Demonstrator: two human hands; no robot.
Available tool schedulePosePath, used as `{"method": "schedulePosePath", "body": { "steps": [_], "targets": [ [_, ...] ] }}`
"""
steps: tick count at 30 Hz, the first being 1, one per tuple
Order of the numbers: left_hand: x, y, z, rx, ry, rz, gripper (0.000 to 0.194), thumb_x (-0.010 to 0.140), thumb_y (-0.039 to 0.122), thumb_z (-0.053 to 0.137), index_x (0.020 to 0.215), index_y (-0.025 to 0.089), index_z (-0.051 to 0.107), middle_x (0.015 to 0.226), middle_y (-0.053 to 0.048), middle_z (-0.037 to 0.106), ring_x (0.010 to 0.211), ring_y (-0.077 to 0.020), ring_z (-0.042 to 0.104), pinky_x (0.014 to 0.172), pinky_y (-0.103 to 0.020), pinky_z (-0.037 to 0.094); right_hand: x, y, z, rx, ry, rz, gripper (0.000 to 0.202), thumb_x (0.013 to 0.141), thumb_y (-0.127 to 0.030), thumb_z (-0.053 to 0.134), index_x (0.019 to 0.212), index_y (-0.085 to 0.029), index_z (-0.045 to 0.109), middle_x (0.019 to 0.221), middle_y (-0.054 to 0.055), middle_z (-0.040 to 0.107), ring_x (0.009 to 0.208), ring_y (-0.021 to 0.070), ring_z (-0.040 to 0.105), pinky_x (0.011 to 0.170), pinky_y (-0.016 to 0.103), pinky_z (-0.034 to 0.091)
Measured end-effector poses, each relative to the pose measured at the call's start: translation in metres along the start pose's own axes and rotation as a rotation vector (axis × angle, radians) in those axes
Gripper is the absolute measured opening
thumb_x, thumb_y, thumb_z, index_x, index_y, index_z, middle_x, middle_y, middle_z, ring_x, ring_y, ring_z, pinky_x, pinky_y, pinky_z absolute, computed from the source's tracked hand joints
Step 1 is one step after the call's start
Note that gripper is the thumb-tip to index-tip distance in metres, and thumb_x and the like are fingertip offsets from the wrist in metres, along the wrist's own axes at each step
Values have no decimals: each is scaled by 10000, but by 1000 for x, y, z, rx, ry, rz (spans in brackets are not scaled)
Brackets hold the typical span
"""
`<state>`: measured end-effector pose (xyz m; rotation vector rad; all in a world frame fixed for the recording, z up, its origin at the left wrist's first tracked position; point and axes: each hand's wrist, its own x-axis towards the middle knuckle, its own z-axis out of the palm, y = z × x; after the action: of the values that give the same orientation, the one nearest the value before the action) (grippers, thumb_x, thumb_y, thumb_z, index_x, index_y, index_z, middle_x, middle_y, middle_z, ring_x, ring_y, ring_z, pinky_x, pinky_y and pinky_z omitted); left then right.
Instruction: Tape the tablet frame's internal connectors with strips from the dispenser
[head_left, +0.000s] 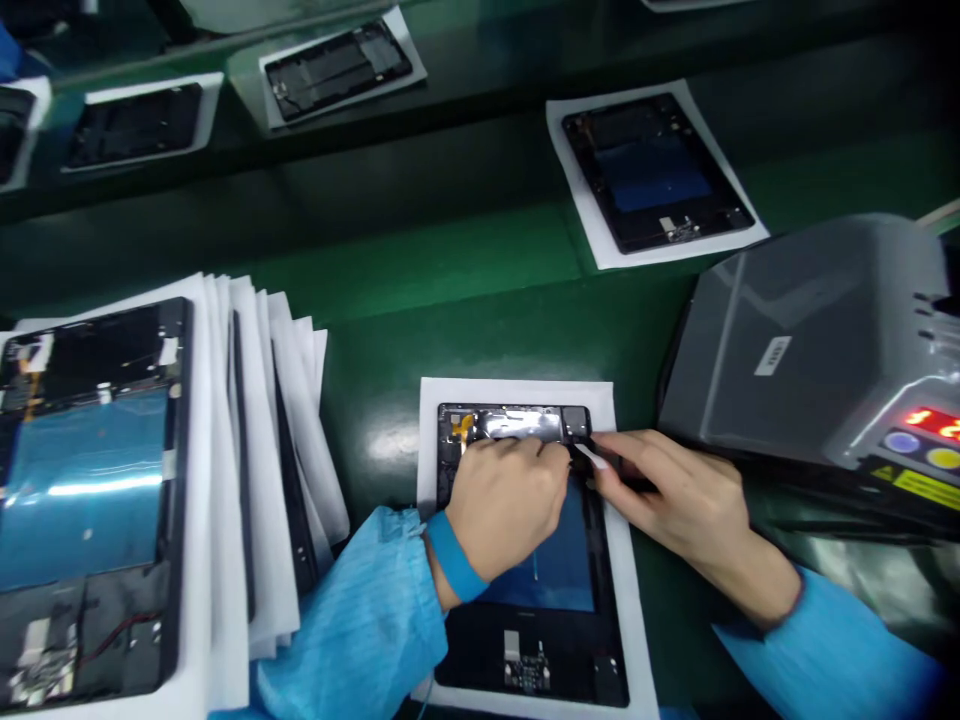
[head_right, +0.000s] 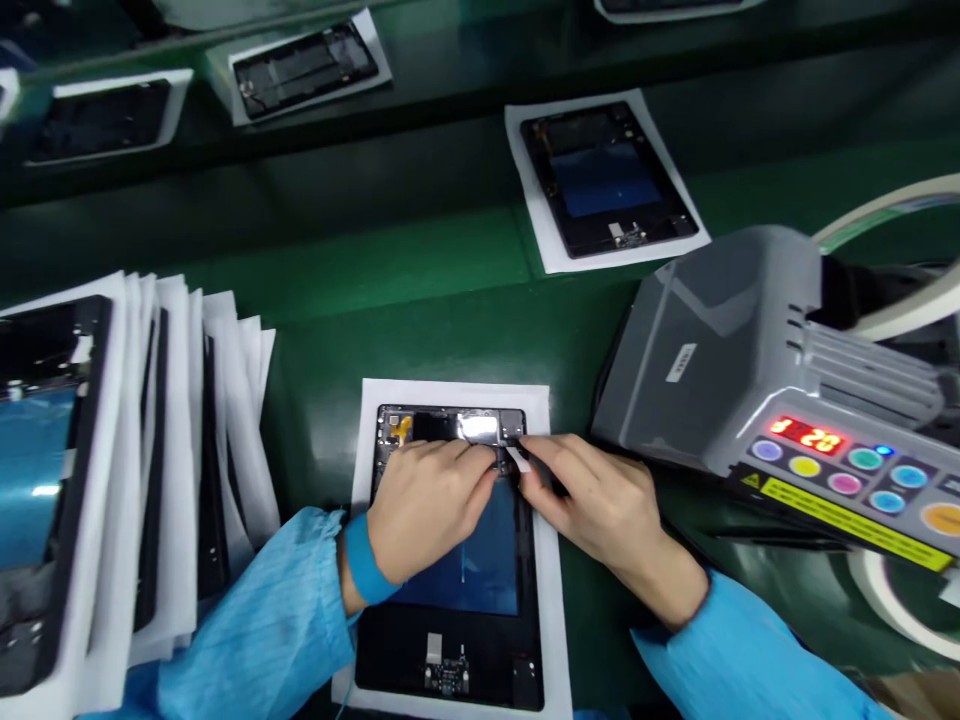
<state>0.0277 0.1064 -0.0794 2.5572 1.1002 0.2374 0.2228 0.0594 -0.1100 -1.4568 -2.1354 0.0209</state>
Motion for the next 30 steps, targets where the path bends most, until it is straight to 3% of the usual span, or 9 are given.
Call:
{"method": "schedulePosePath", "body": {
  "steps": [5,9,15,30],
  "targets": [
    [-41,-20,-31,194,144,-60,177,929,269,528,1023,159,630,1008,-69,663,909,-233,604,690,-363,500,23,-20,-2,-30,24,-22,130,900,-185,573,1028,-190,595,844,-5,685,680,109,642,562,238,459],
    [-53,-41,-29,256,72,-81,381,906,368,582,1210,138,570,1265,-107,587,1136,-278,525,846,-408,492,58,-39,20,-93,2,-121,127,908,-207,553,1014,-163,605,880,6,681,667,122,634,550,268,434],
    [-52,-49,-13,244,72,-61,398,906,389,571,1233,162,568,1287,-91,572,1130,-269,515,923,-430,456,75,-49,52,-115,-40,-113,119,906,-203,550,997,-164,616,848,-4,664,673,116,618,511,276,376],
    [-52,-48,-11,189,94,-78,373,925,371,535,1213,140,581,1284,-89,565,1120,-266,503,937,-416,442,78,-51,54,-115,-50,-141,91,921,-208,560,950,-161,631,845,4,669,696,110,627,545,252,412]
  ]
}}
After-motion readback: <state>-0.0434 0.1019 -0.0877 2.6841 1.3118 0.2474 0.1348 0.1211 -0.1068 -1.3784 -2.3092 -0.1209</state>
